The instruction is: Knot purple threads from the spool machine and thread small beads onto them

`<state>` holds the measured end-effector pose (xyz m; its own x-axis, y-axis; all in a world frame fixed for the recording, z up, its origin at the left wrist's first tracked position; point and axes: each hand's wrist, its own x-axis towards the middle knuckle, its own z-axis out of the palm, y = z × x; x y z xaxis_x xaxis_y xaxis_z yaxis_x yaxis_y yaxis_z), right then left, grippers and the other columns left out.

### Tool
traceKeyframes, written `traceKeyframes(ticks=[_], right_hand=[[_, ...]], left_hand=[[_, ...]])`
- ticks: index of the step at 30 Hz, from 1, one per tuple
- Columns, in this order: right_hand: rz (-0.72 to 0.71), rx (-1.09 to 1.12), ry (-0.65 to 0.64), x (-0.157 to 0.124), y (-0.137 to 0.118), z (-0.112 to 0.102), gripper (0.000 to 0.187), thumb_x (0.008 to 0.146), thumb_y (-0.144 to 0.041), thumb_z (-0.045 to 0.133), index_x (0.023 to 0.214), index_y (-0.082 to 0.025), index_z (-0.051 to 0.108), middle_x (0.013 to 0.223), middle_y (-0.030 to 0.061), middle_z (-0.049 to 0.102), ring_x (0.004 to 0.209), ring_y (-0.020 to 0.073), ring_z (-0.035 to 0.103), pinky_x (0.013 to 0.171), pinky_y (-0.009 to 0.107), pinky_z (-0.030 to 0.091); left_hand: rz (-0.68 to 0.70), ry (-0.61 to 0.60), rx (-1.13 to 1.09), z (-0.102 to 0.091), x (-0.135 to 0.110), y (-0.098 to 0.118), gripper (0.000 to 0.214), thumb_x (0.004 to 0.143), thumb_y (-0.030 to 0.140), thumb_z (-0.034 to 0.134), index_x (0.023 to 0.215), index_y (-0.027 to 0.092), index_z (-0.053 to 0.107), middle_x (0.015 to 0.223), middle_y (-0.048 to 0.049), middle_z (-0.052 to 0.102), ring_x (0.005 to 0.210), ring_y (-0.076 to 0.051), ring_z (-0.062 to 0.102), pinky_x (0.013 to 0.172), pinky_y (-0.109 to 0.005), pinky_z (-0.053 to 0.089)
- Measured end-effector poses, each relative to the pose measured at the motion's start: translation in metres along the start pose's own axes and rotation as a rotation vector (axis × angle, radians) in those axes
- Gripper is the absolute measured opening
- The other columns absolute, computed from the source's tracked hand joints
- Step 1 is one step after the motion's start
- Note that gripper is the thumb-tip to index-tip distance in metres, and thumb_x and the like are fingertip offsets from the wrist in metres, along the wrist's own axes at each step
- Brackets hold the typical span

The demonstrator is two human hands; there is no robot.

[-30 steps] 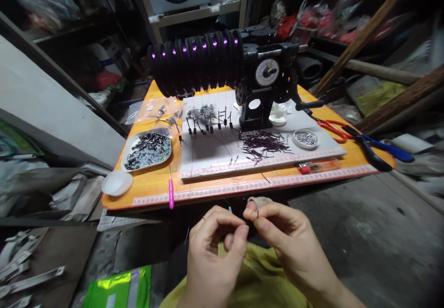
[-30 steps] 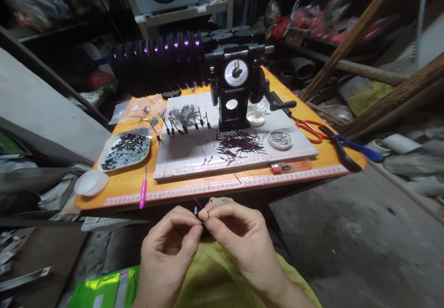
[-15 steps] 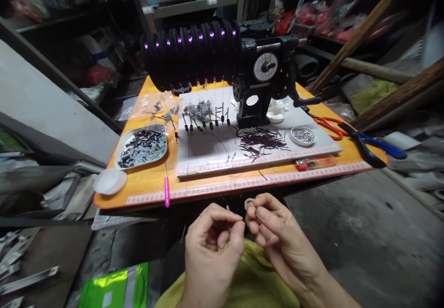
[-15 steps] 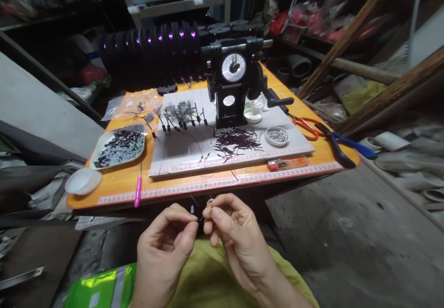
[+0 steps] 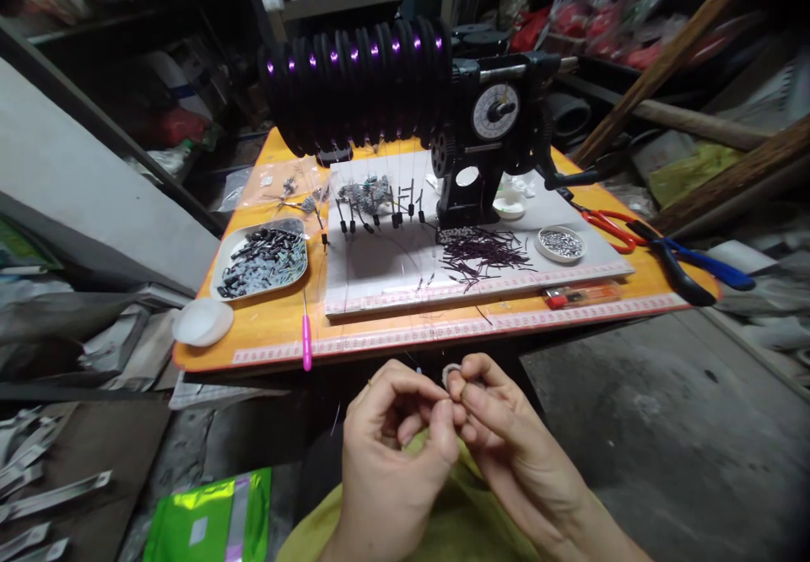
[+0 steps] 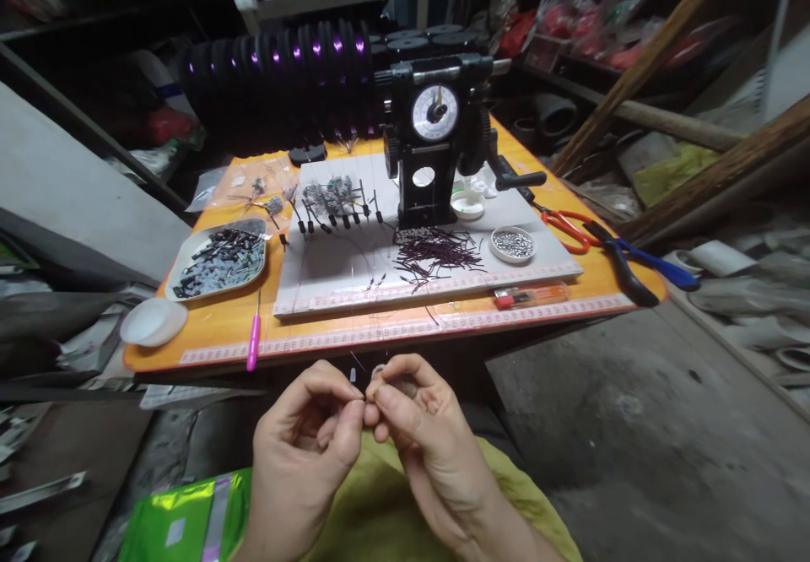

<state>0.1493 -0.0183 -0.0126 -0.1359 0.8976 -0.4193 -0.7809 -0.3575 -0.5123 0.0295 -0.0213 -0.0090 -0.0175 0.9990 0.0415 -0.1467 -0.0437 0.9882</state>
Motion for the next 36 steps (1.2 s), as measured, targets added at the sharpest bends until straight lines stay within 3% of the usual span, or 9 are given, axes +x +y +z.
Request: traceKeyframes(ticks=[7, 24, 36], right_hand=[[-0.001, -0.033, -0.072, 0.001, 0.002, -0.004, 0.024, 0.065, -0.021, 0.091, 0.081, -0.021, 0.074, 0.070, -0.0017, 0.072, 0.059, 0.0048, 0.064, 0.060, 0.012, 0.052], [0.002, -0.084, -0.066, 0.001, 0.000, -0.006, 0.025, 0.064, -0.021, 0.091, 0.080, -0.019, 0.072, 0.070, -0.0020, 0.071, 0.056, 0.0052, 0.063, 0.058, 0.013, 0.052], [-0.072, -0.270, -0.109, -0.001, -0.007, -0.006, 0.026, 0.068, -0.026, 0.089, 0.083, -0.019, 0.068, 0.072, -0.0015, 0.068, 0.056, 0.0058, 0.061, 0.056, 0.014, 0.050]], left_hand=[[-0.057, -0.076, 0.196, -0.002, 0.006, 0.010, 0.012, 0.075, 0.010, 0.062, 0.072, 0.020, 0.057, 0.071, 0.0017, 0.054, 0.057, -0.011, 0.052, 0.046, -0.022, 0.034], [-0.121, -0.117, 0.214, -0.003, 0.007, 0.015, 0.008, 0.075, 0.017, 0.060, 0.071, 0.020, 0.055, 0.069, 0.0005, 0.053, 0.057, -0.012, 0.053, 0.046, -0.024, 0.032], [-0.132, -0.177, 0.243, -0.009, 0.004, 0.011, 0.009, 0.074, 0.011, 0.058, 0.072, 0.019, 0.057, 0.066, 0.0020, 0.056, 0.051, -0.009, 0.036, 0.047, -0.023, 0.029]])
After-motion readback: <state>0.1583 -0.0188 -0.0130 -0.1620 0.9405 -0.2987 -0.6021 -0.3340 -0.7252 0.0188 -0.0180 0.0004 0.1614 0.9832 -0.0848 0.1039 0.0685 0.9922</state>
